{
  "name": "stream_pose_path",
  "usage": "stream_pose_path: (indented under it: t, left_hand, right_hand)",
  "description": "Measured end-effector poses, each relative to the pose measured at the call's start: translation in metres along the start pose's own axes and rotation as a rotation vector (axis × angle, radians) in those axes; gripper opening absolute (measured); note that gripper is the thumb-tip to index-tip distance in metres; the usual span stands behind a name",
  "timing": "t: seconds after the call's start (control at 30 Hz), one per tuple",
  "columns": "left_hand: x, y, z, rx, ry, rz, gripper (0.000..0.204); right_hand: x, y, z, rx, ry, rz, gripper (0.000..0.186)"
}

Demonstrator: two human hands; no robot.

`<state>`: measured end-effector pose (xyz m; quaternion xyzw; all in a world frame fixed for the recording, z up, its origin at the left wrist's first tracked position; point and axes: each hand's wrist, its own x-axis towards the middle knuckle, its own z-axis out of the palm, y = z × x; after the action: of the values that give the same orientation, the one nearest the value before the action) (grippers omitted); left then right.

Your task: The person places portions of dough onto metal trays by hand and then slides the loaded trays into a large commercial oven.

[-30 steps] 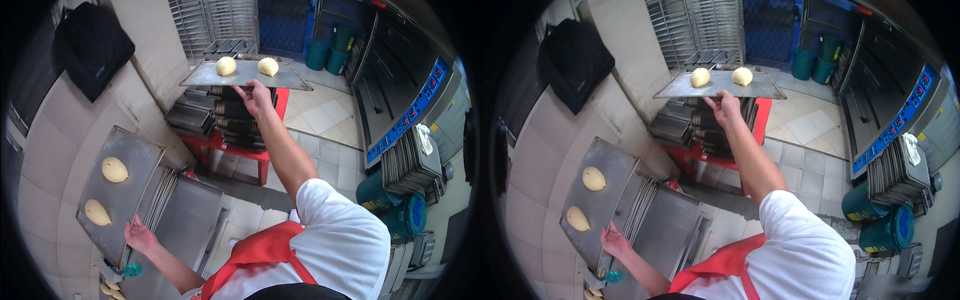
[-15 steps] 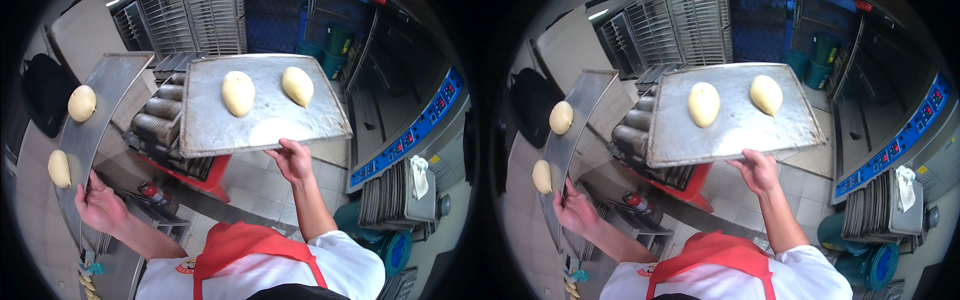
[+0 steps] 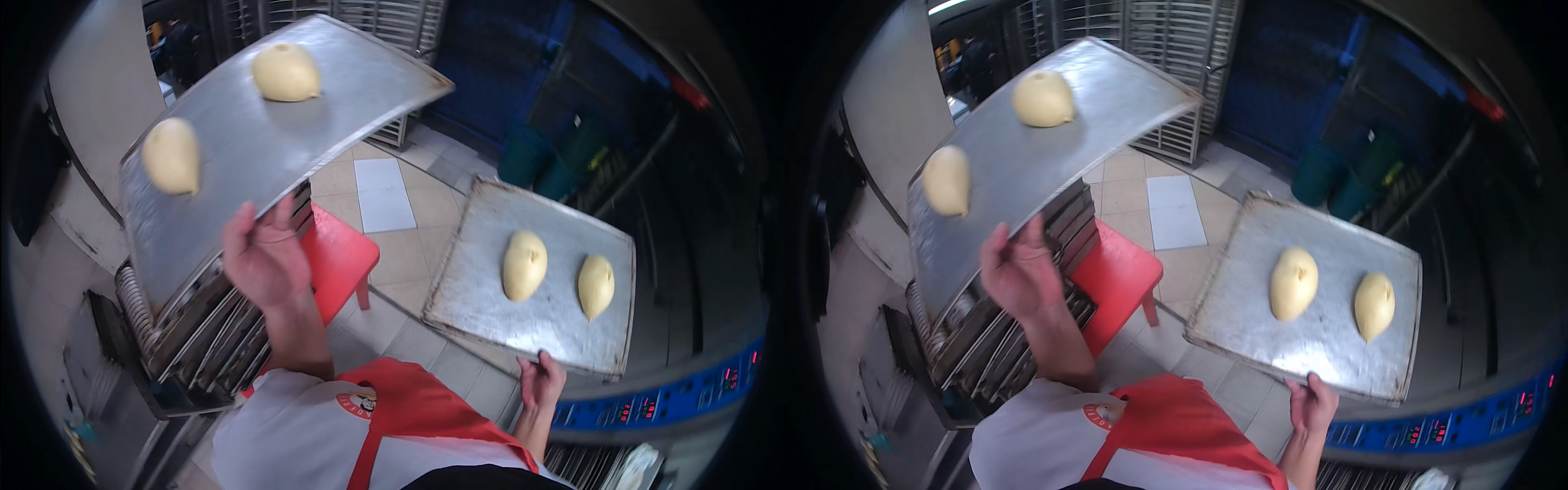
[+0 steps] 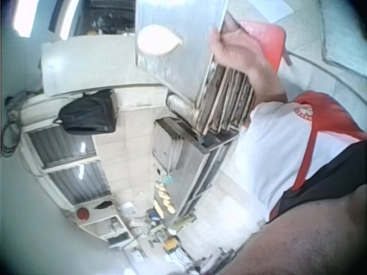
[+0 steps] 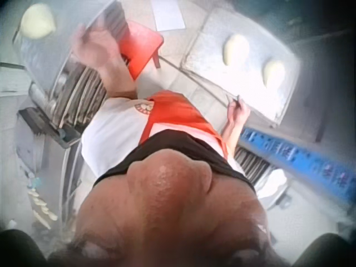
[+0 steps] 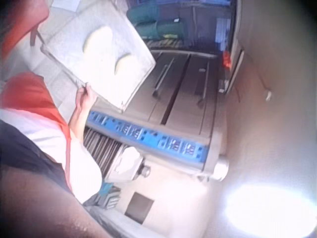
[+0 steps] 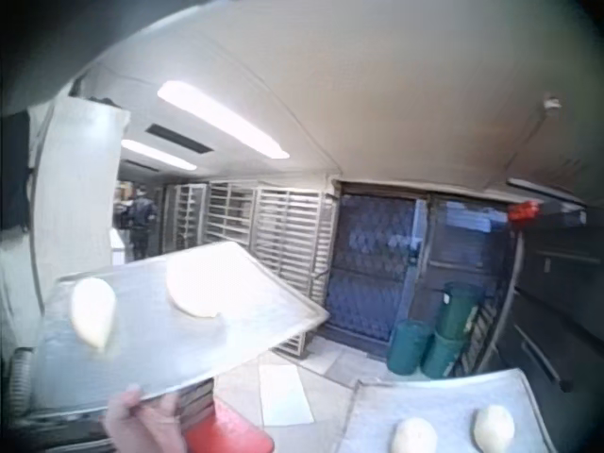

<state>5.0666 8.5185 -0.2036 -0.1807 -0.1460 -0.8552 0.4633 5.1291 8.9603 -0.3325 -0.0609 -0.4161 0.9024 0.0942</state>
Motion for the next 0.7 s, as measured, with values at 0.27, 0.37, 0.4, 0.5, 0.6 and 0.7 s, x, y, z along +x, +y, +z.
stream_pose_path:
  t: [0.27, 0.37, 0.4, 0.5, 0.6, 0.7]
  left_hand:
    - [0.067, -0.163, -0.035, 0.056, 0.001, -0.227, 0.033]
    - [0.106, -0.234, -0.075, -0.025, -0.096, -0.277, 0.035]
    - [0.119, -0.254, -0.087, -0.009, -0.073, -0.275, 0.036]
    - [0.162, -0.327, -0.101, 0.051, 0.028, -0.206, 0.029]
    - [0.204, -0.396, -0.104, 0.093, 0.101, -0.154, 0.026]
    - [0.249, -0.452, -0.123, 0.117, 0.148, -0.112, 0.033]
  right_hand:
    - [0.148, 0.050, -0.019, 0.000, 0.038, 0.010, 0.041]
    - [0.259, 0.079, -0.009, 0.018, 0.000, 0.073, 0.043]
    - [0.298, 0.091, -0.005, 0.005, -0.006, 0.097, 0.045]
    - [0.418, 0.120, 0.029, 0.021, -0.106, 0.237, 0.050]
    - [0.554, 0.147, 0.061, 0.018, -0.247, 0.453, 0.048]
    - [0.686, 0.183, 0.104, 0.005, -0.386, 0.619, 0.047]
